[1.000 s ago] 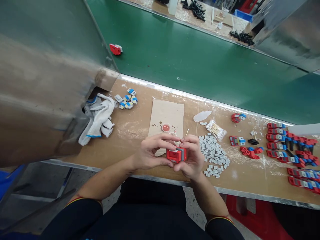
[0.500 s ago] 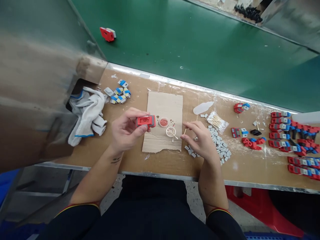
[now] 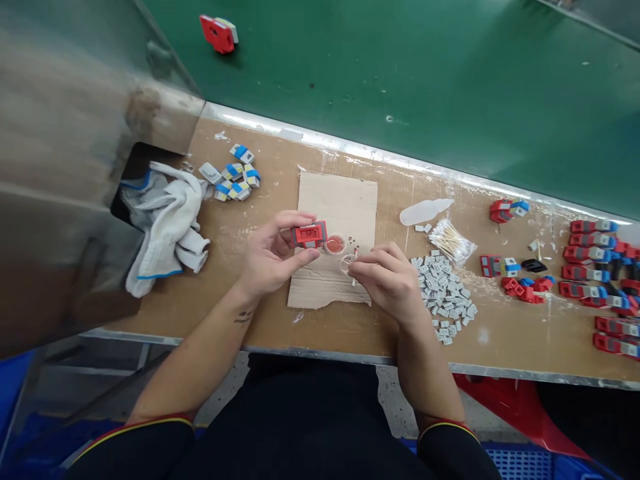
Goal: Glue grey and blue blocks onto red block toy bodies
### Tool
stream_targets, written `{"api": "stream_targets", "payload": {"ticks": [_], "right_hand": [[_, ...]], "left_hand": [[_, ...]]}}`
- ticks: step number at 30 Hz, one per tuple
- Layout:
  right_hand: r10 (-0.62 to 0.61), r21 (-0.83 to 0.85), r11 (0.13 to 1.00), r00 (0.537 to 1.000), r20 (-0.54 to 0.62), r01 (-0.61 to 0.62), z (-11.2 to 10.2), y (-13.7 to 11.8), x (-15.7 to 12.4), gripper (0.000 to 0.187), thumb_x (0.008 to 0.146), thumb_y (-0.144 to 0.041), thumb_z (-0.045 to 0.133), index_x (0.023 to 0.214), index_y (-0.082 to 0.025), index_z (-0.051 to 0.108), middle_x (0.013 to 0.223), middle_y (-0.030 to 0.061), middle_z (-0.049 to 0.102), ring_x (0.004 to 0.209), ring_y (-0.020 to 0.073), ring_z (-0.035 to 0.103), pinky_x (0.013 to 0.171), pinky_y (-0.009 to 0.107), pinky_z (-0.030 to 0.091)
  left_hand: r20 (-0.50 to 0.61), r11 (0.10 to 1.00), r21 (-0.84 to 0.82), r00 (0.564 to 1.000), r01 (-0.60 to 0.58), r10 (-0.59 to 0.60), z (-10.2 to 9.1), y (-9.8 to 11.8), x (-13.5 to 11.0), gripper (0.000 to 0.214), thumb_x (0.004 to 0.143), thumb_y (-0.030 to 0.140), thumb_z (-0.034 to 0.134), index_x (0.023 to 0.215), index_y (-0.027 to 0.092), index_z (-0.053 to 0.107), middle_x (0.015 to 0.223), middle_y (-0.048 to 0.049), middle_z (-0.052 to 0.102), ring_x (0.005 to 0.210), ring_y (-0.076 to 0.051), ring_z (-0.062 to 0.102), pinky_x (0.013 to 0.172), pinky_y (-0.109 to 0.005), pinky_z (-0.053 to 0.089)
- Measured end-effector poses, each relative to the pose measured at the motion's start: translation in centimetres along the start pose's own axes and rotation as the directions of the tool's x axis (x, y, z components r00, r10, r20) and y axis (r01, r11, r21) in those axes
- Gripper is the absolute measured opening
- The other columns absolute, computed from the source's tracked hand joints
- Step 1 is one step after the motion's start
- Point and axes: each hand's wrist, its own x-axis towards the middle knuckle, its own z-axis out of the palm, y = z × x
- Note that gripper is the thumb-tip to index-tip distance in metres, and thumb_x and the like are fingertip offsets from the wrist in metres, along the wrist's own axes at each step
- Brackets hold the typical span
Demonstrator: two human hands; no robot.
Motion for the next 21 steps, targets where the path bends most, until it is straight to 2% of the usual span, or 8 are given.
{"api": "stream_targets", "payload": {"ticks": [3, 6, 12, 16, 21], "right_hand": [[-0.024, -0.032, 0.999, 0.999, -0.036, 0.023, 0.75, -0.26, 0.36, 0.021, 0.095, -0.007, 0.073, 0.104, -0.026, 0.069, 0.087, 0.0004, 0.08, 0.077, 0.0176, 0.063, 0.069, 0.034, 0.056], [0.011, -0.015, 1.0, 0.998, -0.062, -0.012, 0.94, -0.32, 0.47, 0.019, 0.095, -0.011, 0.075, 0.104, -0.026, 0.067, 0.083, 0.0003, 0.079, 0.074, 0.0177, 0.064, 0.065, 0.033, 0.056], [0.073, 0.073, 0.995, 0.997, -0.003, -0.073, 0.3, -0.3, 0.33, 0.018, 0.095, -0.011, 0.075, 0.096, -0.026, 0.065, 0.079, -0.0012, 0.077, 0.073, 0.0168, 0.067, 0.062, 0.031, 0.057], [0.133, 0.051, 0.99, 0.991, -0.02, -0.132, 0.16, -0.22, 0.26, 0.018, 0.094, -0.012, 0.076, 0.093, -0.025, 0.064, 0.08, -0.0002, 0.077, 0.073, 0.017, 0.067, 0.064, 0.031, 0.058], [0.106, 0.063, 0.992, 0.994, 0.016, -0.107, 0.47, -0.35, 0.37, 0.018, 0.095, -0.012, 0.075, 0.094, -0.026, 0.064, 0.08, -0.0009, 0.078, 0.074, 0.0167, 0.068, 0.065, 0.03, 0.058]], "left_hand": [[0.023, 1.0, 0.014, 1.0, -0.002, 0.002, -0.14, 0.18, -0.08, 0.038, 0.081, 0.02, 0.092, 0.116, 0.023, 0.077, 0.12, -0.0084, 0.081, 0.102, -0.019, 0.081, 0.085, -0.027, 0.07], [0.04, 0.999, 0.028, 0.999, -0.019, 0.018, -0.19, 0.34, -0.14, 0.039, 0.081, 0.02, 0.092, 0.117, 0.024, 0.077, 0.117, -0.008, 0.082, 0.104, -0.02, 0.081, 0.087, -0.027, 0.069], [0.049, 0.995, 0.095, 0.999, -0.024, 0.02, -0.11, 0.68, -0.19, 0.039, 0.081, 0.024, 0.093, 0.117, 0.022, 0.077, 0.113, -0.0075, 0.081, 0.103, -0.021, 0.081, 0.086, -0.028, 0.069], [0.059, 0.993, 0.111, 0.997, -0.046, 0.04, -0.09, 0.86, -0.24, 0.036, 0.082, 0.024, 0.091, 0.116, 0.023, 0.077, 0.113, -0.0078, 0.08, 0.104, -0.02, 0.08, 0.085, -0.027, 0.068], [0.071, 0.99, 0.129, 0.997, -0.052, 0.043, -0.05, 1.0, -0.32, 0.036, 0.082, 0.023, 0.091, 0.115, 0.022, 0.077, 0.114, -0.0089, 0.079, 0.105, -0.022, 0.08, 0.083, -0.028, 0.068]]}}
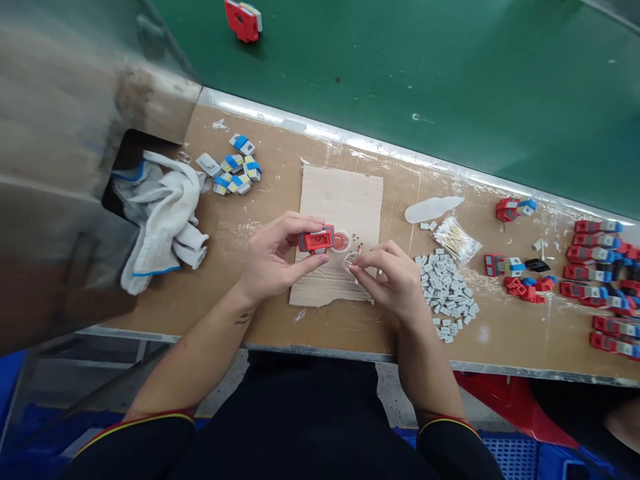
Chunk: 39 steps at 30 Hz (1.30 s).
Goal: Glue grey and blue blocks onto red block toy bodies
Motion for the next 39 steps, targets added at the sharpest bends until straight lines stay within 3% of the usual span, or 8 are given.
{"api": "stream_targets", "payload": {"ticks": [6, 10, 17, 20, 23, 26, 32, 39], "right_hand": [[0.025, 0.033, 0.999, 0.999, 0.027, -0.026, -0.4, 0.1, -0.1, 0.015, 0.095, -0.014, 0.075, 0.092, -0.026, 0.066, 0.075, -0.0025, 0.075, 0.069, 0.0156, 0.065, 0.061, 0.029, 0.055], [0.073, 0.037, 0.997, 0.997, -0.03, -0.072, -0.5, 0.4, -0.3, 0.014, 0.095, -0.015, 0.075, 0.09, -0.026, 0.068, 0.077, -0.0012, 0.077, 0.071, 0.0167, 0.067, 0.061, 0.031, 0.053], [0.1, 0.108, 0.989, 0.995, -0.016, -0.097, -0.6, 0.3, -0.2, 0.013, 0.093, -0.016, 0.076, 0.089, -0.026, 0.07, 0.076, -0.0018, 0.075, 0.069, 0.0165, 0.066, 0.06, 0.031, 0.053], [0.144, 0.199, 0.974, 0.978, -0.151, -0.112, -1.4, 0.0, -0.3, 0.015, 0.092, -0.016, 0.077, 0.09, -0.028, 0.068, 0.076, -0.0026, 0.075, 0.067, 0.017, 0.066, 0.06, 0.034, 0.053], [0.2, 0.324, 0.943, 0.912, -0.359, -0.079, -1.8, -0.9, -0.4, 0.013, 0.094, -0.023, 0.077, 0.09, -0.029, 0.067, 0.073, -0.003, 0.073, 0.062, 0.0176, 0.065, 0.058, 0.036, 0.052], [0.214, 0.411, 0.912, 0.871, -0.442, -0.015, -1.6, -1.8, -0.5, 0.013, 0.096, -0.031, 0.076, 0.09, -0.03, 0.065, 0.069, -0.003, 0.071, 0.058, 0.0177, 0.062, 0.056, 0.037, 0.05], [0.174, 0.415, 0.91, 0.91, -0.376, -0.003, -0.8, -2.2, -1.0, 0.02, 0.097, -0.032, 0.076, 0.085, -0.028, 0.06, 0.07, -0.0027, 0.072, 0.057, 0.0162, 0.063, 0.054, 0.035, 0.05], [0.195, 0.45, 0.892, 0.923, -0.33, -0.028, -0.9, -2.2, -1.2, 0.018, 0.095, -0.029, 0.077, 0.085, -0.028, 0.062, 0.073, -0.0013, 0.075, 0.06, 0.0172, 0.066, 0.055, 0.036, 0.053]], "left_hand": [[-0.003, 1.0, 0.02, 1.0, 0.003, -0.003, 0.1, 0.1, -0.1, 0.04, 0.082, 0.023, 0.092, 0.117, 0.022, 0.075, 0.113, -0.0075, 0.08, 0.103, -0.021, 0.081, 0.083, -0.027, 0.069], [-0.025, 1.0, -0.021, 1.0, 0.014, -0.015, 0.2, 0.1, -0.3, 0.048, 0.079, 0.021, 0.094, 0.122, 0.023, 0.071, 0.116, -0.0062, 0.08, 0.103, -0.021, 0.082, 0.087, -0.028, 0.07], [-0.007, 1.0, 0.005, 1.0, 0.005, -0.005, 0.2, 0.1, -0.3, 0.041, 0.077, 0.026, 0.096, 0.11, 0.021, 0.073, 0.111, -0.0085, 0.083, 0.103, -0.022, 0.083, 0.081, -0.026, 0.07], [0.001, 1.0, 0.03, 1.0, -0.003, 0.003, 0.0, 0.2, -0.4, 0.044, 0.075, 0.034, 0.098, 0.109, 0.021, 0.074, 0.106, -0.0093, 0.084, 0.098, -0.023, 0.084, 0.079, -0.027, 0.071], [0.076, 0.996, 0.063, 0.995, -0.062, 0.058, 0.2, 0.4, -0.7, 0.047, 0.072, 0.036, 0.099, 0.11, 0.021, 0.076, 0.1, -0.0088, 0.085, 0.088, -0.022, 0.084, 0.078, -0.028, 0.07], [0.152, 0.992, 0.055, 0.983, -0.111, 0.102, 0.9, 0.7, -1.0, 0.051, 0.071, 0.037, 0.1, 0.113, 0.021, 0.074, 0.098, -0.0082, 0.085, 0.084, -0.021, 0.084, 0.077, -0.027, 0.07], [0.207, 0.99, -0.021, 0.968, -0.139, 0.14, 2.5, 0.9, -1.5, 0.046, 0.079, 0.044, 0.094, 0.109, 0.02, 0.068, 0.101, -0.0106, 0.086, 0.088, -0.022, 0.085, 0.078, -0.026, 0.072], [0.208, 0.991, -0.032, 0.969, -0.129, 0.133, 2.7, 0.9, -1.7, 0.048, 0.077, 0.042, 0.096, 0.109, 0.02, 0.068, 0.1, -0.0117, 0.086, 0.089, -0.024, 0.086, 0.078, -0.027, 0.072]]}}
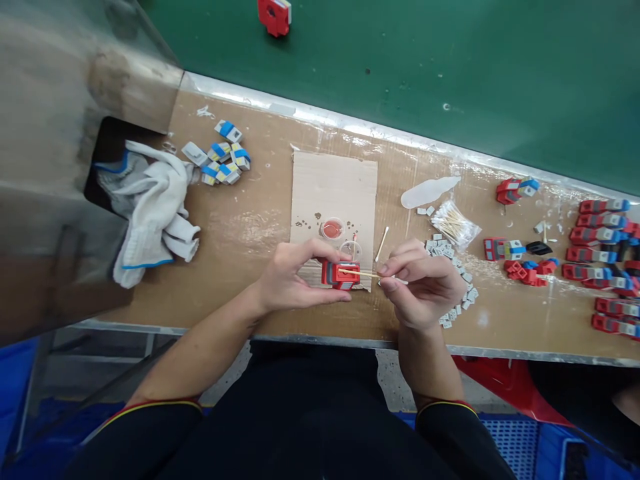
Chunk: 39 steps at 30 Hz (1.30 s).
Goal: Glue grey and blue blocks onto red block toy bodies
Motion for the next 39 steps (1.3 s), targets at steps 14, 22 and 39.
{"api": "stream_targets", "payload": {"ticks": [14, 22, 39], "right_hand": [[-0.008, -0.035, 0.999, 1.0, 0.004, 0.008, -0.04, 0.1, -0.15, 0.018, 0.094, -0.026, 0.077, 0.084, -0.028, 0.062, 0.074, -0.002, 0.075, 0.061, 0.0176, 0.065, 0.055, 0.036, 0.051], [-0.03, -0.041, 0.999, 0.999, -0.018, 0.029, -0.25, 0.09, 0.06, 0.018, 0.092, -0.024, 0.079, 0.086, -0.028, 0.063, 0.073, -0.0023, 0.074, 0.059, 0.0177, 0.066, 0.054, 0.036, 0.053], [-0.066, -0.122, 0.991, 0.997, -0.035, 0.061, -0.39, -0.13, 0.34, 0.02, 0.095, -0.027, 0.076, 0.082, -0.028, 0.061, 0.07, -0.0031, 0.074, 0.055, 0.0161, 0.065, 0.049, 0.034, 0.049]], "left_hand": [[-0.021, 1.0, -0.019, 1.0, -0.013, 0.012, -0.01, 0.03, 0.06, 0.049, 0.074, 0.037, 0.098, 0.11, 0.021, 0.069, 0.1, -0.0114, 0.086, 0.088, -0.024, 0.086, 0.077, -0.028, 0.072], [-0.024, 1.0, 0.016, 1.0, -0.01, 0.011, -0.37, 0.16, 0.14, 0.049, 0.073, 0.036, 0.099, 0.109, 0.021, 0.069, 0.098, -0.0103, 0.086, 0.09, -0.025, 0.086, 0.076, -0.029, 0.072], [-0.024, 0.993, 0.102, 0.998, -0.058, 0.061, -0.93, 0.52, 0.78, 0.044, 0.074, 0.035, 0.098, 0.109, 0.022, 0.074, 0.096, -0.0081, 0.085, 0.086, -0.022, 0.084, 0.077, -0.03, 0.071]]}}
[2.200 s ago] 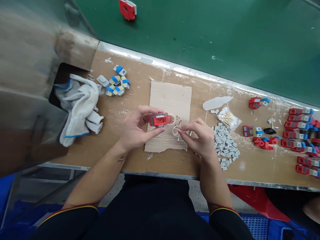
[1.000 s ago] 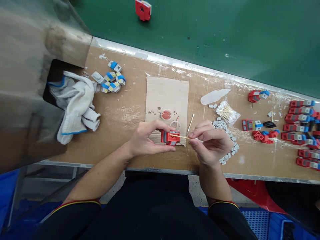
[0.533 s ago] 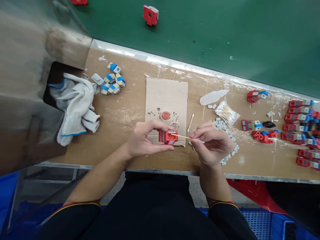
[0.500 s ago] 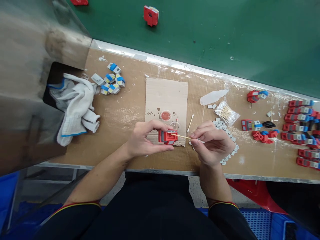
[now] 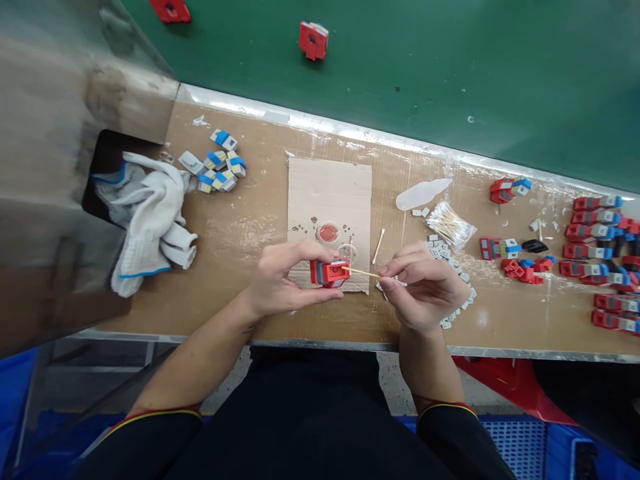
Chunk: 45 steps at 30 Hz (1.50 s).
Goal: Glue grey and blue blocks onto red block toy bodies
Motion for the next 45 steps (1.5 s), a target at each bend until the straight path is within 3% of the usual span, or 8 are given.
{"api": "stream_targets", "payload": {"ticks": [22, 27, 29, 31, 33, 35, 42, 45], "right_hand": [[-0.008, 0.075, 0.997, 1.0, -0.001, 0.008, -0.1, 0.2, 0.1, 0.018, 0.091, -0.017, 0.079, 0.085, -0.026, 0.064, 0.074, -0.0028, 0.076, 0.06, 0.0153, 0.066, 0.052, 0.032, 0.051], [-0.002, 0.042, 0.999, 0.992, -0.128, 0.007, -1.3, 0.3, 0.6, 0.02, 0.093, -0.026, 0.079, 0.083, -0.027, 0.062, 0.066, -0.0046, 0.07, 0.057, 0.0151, 0.064, 0.054, 0.033, 0.05], [0.019, -0.015, 1.0, 0.997, -0.069, -0.02, -1.8, 0.5, 0.8, 0.019, 0.093, -0.024, 0.078, 0.083, -0.027, 0.063, 0.067, -0.0045, 0.07, 0.058, 0.0151, 0.064, 0.055, 0.033, 0.05], [0.053, -0.109, 0.993, 0.994, 0.096, -0.042, -2.0, 0.8, 0.9, 0.018, 0.093, -0.02, 0.077, 0.083, -0.027, 0.064, 0.072, -0.0039, 0.073, 0.061, 0.015, 0.065, 0.057, 0.033, 0.051], [0.069, -0.22, 0.976, 0.966, 0.248, -0.013, -1.7, 1.1, 0.9, 0.017, 0.094, -0.016, 0.076, 0.086, -0.027, 0.065, 0.075, -0.0031, 0.075, 0.064, 0.0153, 0.066, 0.059, 0.032, 0.052], [0.068, -0.302, 0.953, 0.945, 0.32, 0.034, -1.1, 1.6, 0.7, 0.016, 0.095, -0.016, 0.075, 0.087, -0.026, 0.066, 0.076, -0.0021, 0.076, 0.067, 0.0157, 0.066, 0.061, 0.031, 0.053], [0.078, -0.27, 0.962, 0.899, 0.431, 0.046, -0.3, 2.4, 0.5, 0.013, 0.097, -0.018, 0.073, 0.087, -0.025, 0.066, 0.074, -0.0023, 0.074, 0.069, 0.0151, 0.064, 0.064, 0.029, 0.051], [0.062, -0.217, 0.976, 0.944, 0.326, 0.011, -1.0, 1.7, 0.7, 0.016, 0.094, -0.015, 0.075, 0.087, -0.025, 0.065, 0.073, -0.0033, 0.073, 0.065, 0.0144, 0.064, 0.06, 0.03, 0.05]], "left_hand": [[-0.002, 0.991, 0.116, 0.998, -0.069, 0.07, -0.3, 0.3, 0.4, 0.033, 0.079, 0.032, 0.095, 0.103, 0.019, 0.076, 0.094, -0.0063, 0.082, 0.079, -0.016, 0.08, 0.073, -0.024, 0.068], [-0.035, 0.989, 0.134, 0.997, -0.065, 0.07, -0.5, 0.1, 0.2, 0.033, 0.078, 0.031, 0.095, 0.102, 0.02, 0.076, 0.094, -0.0047, 0.082, 0.081, -0.016, 0.08, 0.073, -0.024, 0.067], [-0.049, 0.989, 0.136, 0.997, -0.057, 0.065, -0.7, 0.0, 0.3, 0.033, 0.078, 0.03, 0.096, 0.103, 0.02, 0.076, 0.096, -0.0052, 0.082, 0.083, -0.016, 0.08, 0.074, -0.025, 0.067], [-0.067, 0.99, 0.138, 0.997, -0.036, 0.045, -0.8, -0.1, 0.3, 0.034, 0.078, 0.03, 0.096, 0.104, 0.021, 0.076, 0.099, -0.0057, 0.083, 0.086, -0.018, 0.082, 0.075, -0.026, 0.068], [-0.082, 0.99, 0.139, 0.996, -0.02, 0.031, -0.9, -0.1, 0.3, 0.035, 0.077, 0.028, 0.096, 0.105, 0.021, 0.076, 0.102, -0.0057, 0.083, 0.089, -0.018, 0.082, 0.077, -0.027, 0.069], [-0.088, 0.992, 0.129, 0.996, -0.009, 0.021, -1.0, -0.2, 0.2, 0.037, 0.077, 0.024, 0.096, 0.107, 0.021, 0.075, 0.104, -0.0063, 0.084, 0.092, -0.019, 0.083, 0.081, -0.027, 0.069], [-0.127, 0.995, -0.049, 0.988, 0.086, -0.092, -0.5, -0.2, 0.1, 0.043, 0.079, 0.016, 0.094, 0.117, 0.022, 0.074, 0.116, -0.0082, 0.084, 0.109, -0.023, 0.083, 0.099, -0.035, 0.07], [-0.136, 0.989, -0.092, 0.982, 0.116, -0.128, -0.2, -0.2, -0.1, 0.043, 0.08, 0.016, 0.093, 0.118, 0.022, 0.074, 0.117, -0.009, 0.084, 0.111, -0.024, 0.082, 0.097, -0.033, 0.07]]}}
